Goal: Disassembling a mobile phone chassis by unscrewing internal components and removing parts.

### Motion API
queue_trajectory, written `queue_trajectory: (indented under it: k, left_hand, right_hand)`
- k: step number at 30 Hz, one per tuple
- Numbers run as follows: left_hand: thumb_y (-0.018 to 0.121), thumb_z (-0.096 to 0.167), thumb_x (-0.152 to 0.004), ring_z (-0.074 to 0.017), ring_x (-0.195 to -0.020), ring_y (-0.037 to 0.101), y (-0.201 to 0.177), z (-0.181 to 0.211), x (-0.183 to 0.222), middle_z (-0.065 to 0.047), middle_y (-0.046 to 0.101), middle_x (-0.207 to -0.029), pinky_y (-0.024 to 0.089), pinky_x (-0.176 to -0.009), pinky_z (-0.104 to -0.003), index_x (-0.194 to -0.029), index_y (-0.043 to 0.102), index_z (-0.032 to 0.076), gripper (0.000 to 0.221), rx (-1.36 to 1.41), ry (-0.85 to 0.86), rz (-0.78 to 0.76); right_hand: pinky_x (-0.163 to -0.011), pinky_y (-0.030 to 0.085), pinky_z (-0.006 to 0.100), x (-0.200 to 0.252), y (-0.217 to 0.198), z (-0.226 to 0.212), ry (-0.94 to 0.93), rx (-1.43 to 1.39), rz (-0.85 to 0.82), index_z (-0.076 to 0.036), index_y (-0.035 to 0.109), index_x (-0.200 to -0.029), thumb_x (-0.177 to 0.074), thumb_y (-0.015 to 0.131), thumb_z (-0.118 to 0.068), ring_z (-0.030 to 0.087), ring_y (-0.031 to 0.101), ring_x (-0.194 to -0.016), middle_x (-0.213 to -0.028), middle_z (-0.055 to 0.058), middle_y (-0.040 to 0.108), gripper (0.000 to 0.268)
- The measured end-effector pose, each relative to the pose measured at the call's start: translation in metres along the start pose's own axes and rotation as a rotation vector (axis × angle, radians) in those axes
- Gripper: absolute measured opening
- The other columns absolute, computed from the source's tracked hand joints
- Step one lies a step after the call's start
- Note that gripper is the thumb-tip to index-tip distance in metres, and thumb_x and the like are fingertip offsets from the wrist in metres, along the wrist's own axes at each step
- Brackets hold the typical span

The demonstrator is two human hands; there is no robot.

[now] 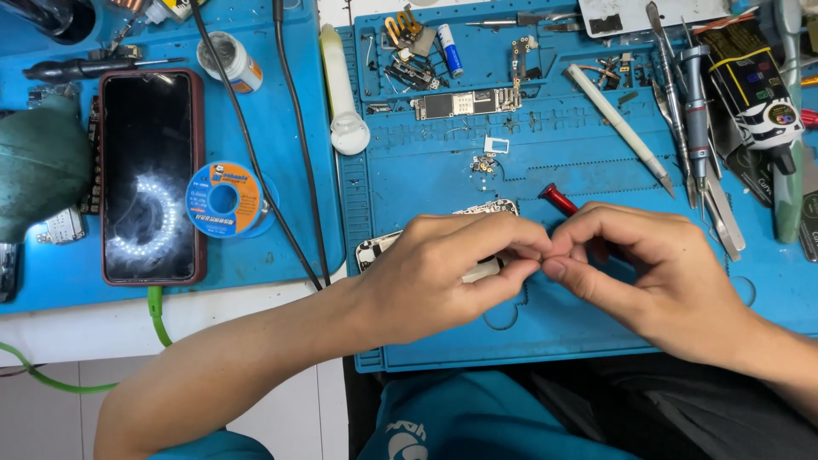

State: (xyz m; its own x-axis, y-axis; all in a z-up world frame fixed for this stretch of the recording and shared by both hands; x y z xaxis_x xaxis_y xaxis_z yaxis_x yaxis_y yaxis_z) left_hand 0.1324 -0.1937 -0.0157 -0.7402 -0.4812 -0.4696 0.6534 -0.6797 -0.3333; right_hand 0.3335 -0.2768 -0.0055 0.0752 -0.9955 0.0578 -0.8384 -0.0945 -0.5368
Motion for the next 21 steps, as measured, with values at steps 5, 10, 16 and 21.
queue_trajectory:
  k: [5,10,16,21]
  left_hand:
    - [0.068,-0.009,-0.1,-0.0195,-0.083,0.071,0.0012,-0.0016,0.0013,-0.005,0.071,-0.094,0.062,-0.082,-0.033,-0.117,0.06,0.008,0.025,-0.015,0.043,-0.005]
    - [0.067,-0.01,-0.102,-0.0218,-0.081,0.069,-0.0008,-0.0006,-0.0004,-0.008,0.069,-0.094,0.062,-0.084,-0.035,-0.118,0.06,0.004,0.022,-0.004,0.1,-0.019]
    - [0.068,-0.007,-0.104,-0.0212,-0.081,0.069,0.0003,-0.0024,0.0009,-0.007,0.069,-0.094,0.06,-0.083,-0.036,-0.118,0.061,0.006,0.02,-0.013,0.112,-0.035]
    - [0.064,-0.008,-0.105,-0.0221,-0.079,0.066,0.001,-0.003,0.0017,-0.007,0.067,-0.092,0.058,-0.082,-0.036,-0.118,0.06,0.005,0.019,0.005,0.109,-0.049]
  right_hand:
    - [-0.065,0.049,0.024,-0.0005,-0.0013,-0.0019,0.034,-0.097,-0.081,-0.009,0.078,-0.096,-0.091,0.072,-0.018,0.01,0.058,-0.067,-0.077,-0.002,0.07,0.012]
    - [-0.07,0.052,0.025,-0.0003,-0.0017,0.0006,0.079,-0.162,-0.117,-0.008,0.08,-0.098,-0.091,0.07,-0.016,0.01,0.065,-0.075,-0.086,0.0,0.077,0.015]
    - [-0.073,0.054,0.025,-0.0008,-0.0013,-0.0009,0.115,-0.18,-0.132,-0.007,0.082,-0.098,-0.093,0.068,-0.017,0.009,0.071,-0.081,-0.089,0.001,0.081,0.018]
    - [-0.074,0.055,0.024,-0.0005,-0.0016,0.0004,0.118,-0.156,-0.137,-0.008,0.082,-0.095,-0.094,0.067,-0.018,0.008,0.071,-0.081,-0.088,-0.001,0.081,0.018]
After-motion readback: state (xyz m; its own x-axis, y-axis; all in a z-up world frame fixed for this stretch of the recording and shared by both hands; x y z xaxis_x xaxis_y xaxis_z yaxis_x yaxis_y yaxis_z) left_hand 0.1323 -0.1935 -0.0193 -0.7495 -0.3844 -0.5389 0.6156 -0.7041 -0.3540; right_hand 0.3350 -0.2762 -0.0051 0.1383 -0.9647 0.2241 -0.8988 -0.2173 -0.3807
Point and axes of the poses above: each hand's wrist, its own x-axis away from the middle knuckle, its own y-axis out of the palm, z = x × y, the point moved 2 cm from there along -x, towards the middle knuckle
